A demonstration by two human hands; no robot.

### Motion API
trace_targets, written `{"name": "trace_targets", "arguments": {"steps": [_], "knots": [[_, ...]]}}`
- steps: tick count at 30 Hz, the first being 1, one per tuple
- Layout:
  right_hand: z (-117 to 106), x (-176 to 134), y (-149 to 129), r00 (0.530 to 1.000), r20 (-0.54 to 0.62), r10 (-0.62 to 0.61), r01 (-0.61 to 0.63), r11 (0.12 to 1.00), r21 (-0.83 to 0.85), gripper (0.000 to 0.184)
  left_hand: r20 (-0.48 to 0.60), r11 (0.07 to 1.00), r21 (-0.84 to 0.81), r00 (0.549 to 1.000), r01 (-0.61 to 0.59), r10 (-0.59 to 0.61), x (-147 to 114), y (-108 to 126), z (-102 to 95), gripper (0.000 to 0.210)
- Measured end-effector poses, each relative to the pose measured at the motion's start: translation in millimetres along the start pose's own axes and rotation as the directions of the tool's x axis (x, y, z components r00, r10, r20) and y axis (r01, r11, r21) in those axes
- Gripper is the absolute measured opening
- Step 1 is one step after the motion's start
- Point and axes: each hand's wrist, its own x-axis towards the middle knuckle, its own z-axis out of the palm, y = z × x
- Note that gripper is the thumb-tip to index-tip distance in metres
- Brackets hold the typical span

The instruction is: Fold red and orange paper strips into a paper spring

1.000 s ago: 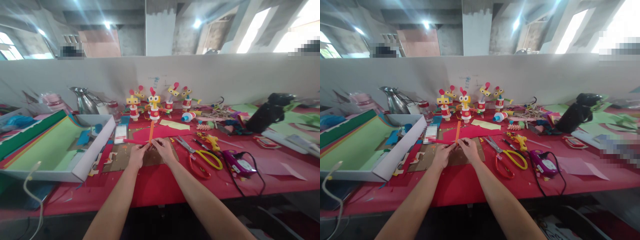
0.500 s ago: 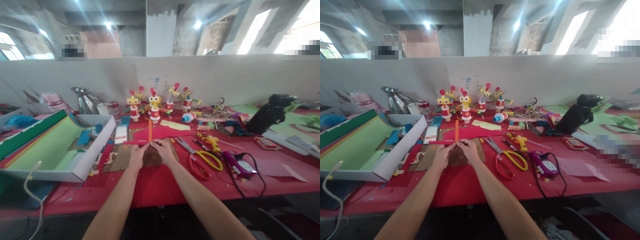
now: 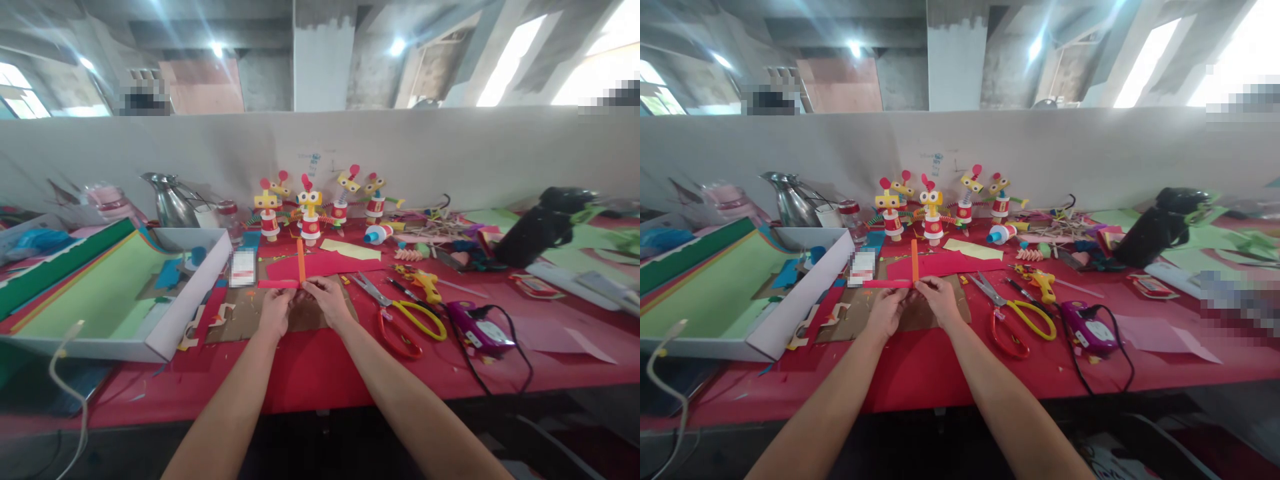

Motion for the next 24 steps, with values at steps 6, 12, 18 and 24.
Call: {"name": "trace_targets", "arguments": {"steps": [6,12,18,24], "knots": [[2.1,-0.7,-1.1,1.0,-0.022,0.0,0.0,1.0,-0.019,0.021,-0.022,0.999,-0.024,0.999,0.03,-0.031,2.4,-3.5,-3.2,0.03],[1.9,-0.4,2.4,1.0,-0.01,-0.003,0.003,1.0,0.002,0.019,-0.002,0.998,-0.036,0.999,0.042,-0.042,4.0,-4.3,-6.4,0.034],[0.4,0.1,7.3,1.0,-0.009,-0.024,0.024,0.999,-0.047,0.021,-0.017,1.0,0.004,1.0,0.024,-0.024,2.0,-1.0,-3.5,0.037],[0.9,-0.3,12.2,0.997,0.013,-0.072,0.073,0.993,-0.09,0.017,-0.017,1.0,0.008,1.0,0.008,-0.008,2.6,-1.0,-3.3,0.038]]}}
